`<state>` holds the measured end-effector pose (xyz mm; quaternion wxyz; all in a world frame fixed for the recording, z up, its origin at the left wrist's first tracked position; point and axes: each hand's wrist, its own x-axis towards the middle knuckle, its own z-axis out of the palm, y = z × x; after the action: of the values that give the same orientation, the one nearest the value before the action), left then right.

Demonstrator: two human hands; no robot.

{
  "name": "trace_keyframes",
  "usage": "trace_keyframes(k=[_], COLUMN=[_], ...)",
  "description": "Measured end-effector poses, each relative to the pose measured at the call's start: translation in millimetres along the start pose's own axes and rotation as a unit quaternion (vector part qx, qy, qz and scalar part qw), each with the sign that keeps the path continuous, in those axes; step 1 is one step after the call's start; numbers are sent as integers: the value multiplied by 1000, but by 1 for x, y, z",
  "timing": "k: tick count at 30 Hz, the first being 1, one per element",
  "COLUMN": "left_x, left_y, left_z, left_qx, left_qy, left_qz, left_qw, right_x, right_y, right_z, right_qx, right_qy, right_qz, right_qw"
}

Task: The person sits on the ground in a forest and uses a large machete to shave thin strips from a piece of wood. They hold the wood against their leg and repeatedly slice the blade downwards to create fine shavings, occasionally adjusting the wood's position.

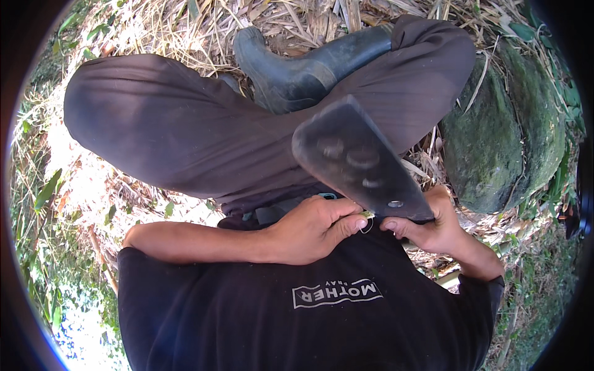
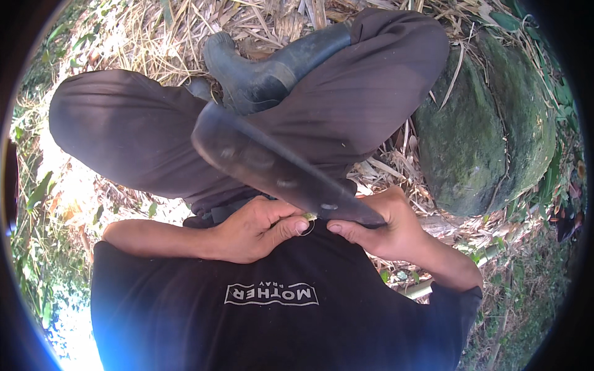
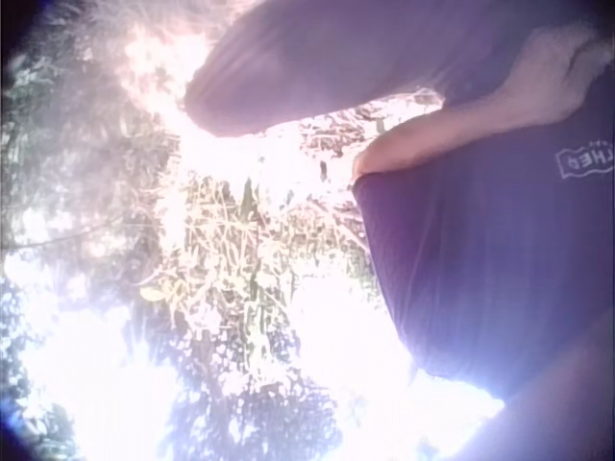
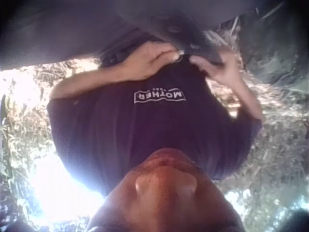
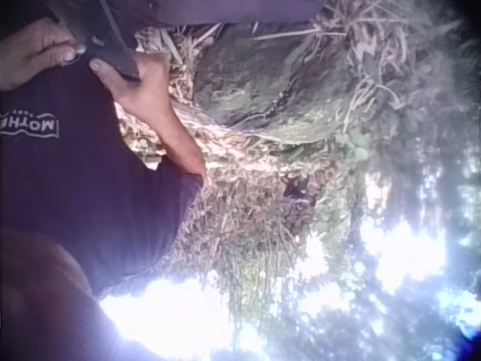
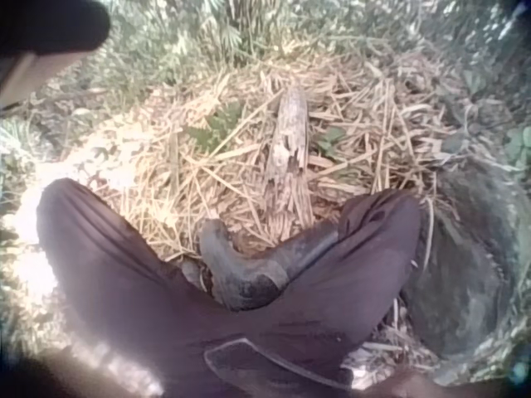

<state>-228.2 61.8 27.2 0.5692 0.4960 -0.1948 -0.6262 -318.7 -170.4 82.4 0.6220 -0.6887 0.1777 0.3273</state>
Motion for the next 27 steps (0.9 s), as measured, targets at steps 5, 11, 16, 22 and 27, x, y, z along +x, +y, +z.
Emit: trace_keyframes(k=[5,11,16,22,27], left_x=[1,2,3,6,3], left_y=[-1,8,1,14,4], left_z=[-2,-5,-3,-12,-4], left_qx=[20,-11,-17,-18,-38], left_qy=[-10,-42,-18,-81,-29], left_qz=[-4,-56,-8,-96,-57], left_qw=[1000,998,1000,992,997], right_x=[3,0,4,4,2], right_y=[-1,6,6,3,15], right_z=[-1,1,4,4,13], right_qx=[-62,106,-67,204,-85], right_qy=[13,-23,30,-30,71], right_qz=[-45,84,-61,189,-113], right_qw=[997,991,995,960,987])
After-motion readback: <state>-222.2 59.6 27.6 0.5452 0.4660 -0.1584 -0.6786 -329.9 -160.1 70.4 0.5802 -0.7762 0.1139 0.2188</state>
